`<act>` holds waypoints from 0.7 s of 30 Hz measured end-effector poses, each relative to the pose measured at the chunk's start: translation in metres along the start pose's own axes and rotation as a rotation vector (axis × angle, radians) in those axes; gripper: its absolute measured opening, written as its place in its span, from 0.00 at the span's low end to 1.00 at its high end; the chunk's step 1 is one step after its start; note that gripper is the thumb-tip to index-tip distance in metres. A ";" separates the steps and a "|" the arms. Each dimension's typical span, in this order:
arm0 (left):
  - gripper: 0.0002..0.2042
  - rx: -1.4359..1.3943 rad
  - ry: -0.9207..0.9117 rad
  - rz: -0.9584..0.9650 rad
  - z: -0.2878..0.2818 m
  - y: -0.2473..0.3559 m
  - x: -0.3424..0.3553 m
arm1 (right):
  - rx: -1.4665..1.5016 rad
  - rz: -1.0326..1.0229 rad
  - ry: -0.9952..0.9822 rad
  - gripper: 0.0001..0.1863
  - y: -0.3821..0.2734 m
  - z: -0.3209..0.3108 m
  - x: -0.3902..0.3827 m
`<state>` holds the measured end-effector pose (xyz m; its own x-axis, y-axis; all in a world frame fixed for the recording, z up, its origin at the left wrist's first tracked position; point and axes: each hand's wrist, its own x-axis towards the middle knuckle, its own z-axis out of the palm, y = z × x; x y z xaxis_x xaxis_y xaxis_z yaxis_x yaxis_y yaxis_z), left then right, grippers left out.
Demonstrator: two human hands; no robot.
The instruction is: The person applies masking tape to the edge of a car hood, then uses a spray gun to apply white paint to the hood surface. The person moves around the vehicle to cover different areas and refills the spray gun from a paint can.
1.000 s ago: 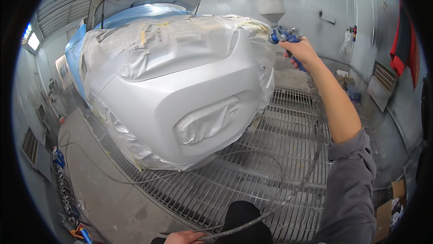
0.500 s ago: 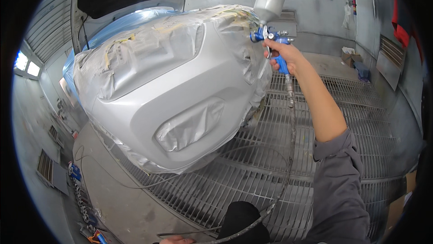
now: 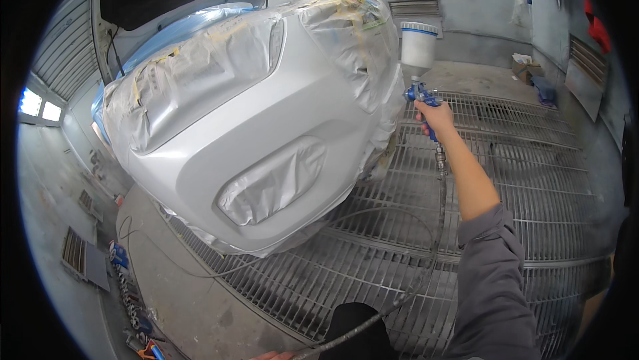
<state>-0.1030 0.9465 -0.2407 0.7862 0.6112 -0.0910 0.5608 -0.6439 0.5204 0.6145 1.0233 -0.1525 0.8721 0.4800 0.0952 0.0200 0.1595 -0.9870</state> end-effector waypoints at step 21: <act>0.12 0.011 -0.023 0.087 -0.001 -0.002 0.020 | -0.290 -0.356 -0.063 0.16 -0.109 0.056 -0.161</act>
<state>-0.0888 0.9601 -0.2421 0.8375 0.5426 -0.0653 0.4933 -0.6990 0.5177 0.4446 0.9774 -0.0534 0.7547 0.4923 0.4337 0.4566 0.0806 -0.8860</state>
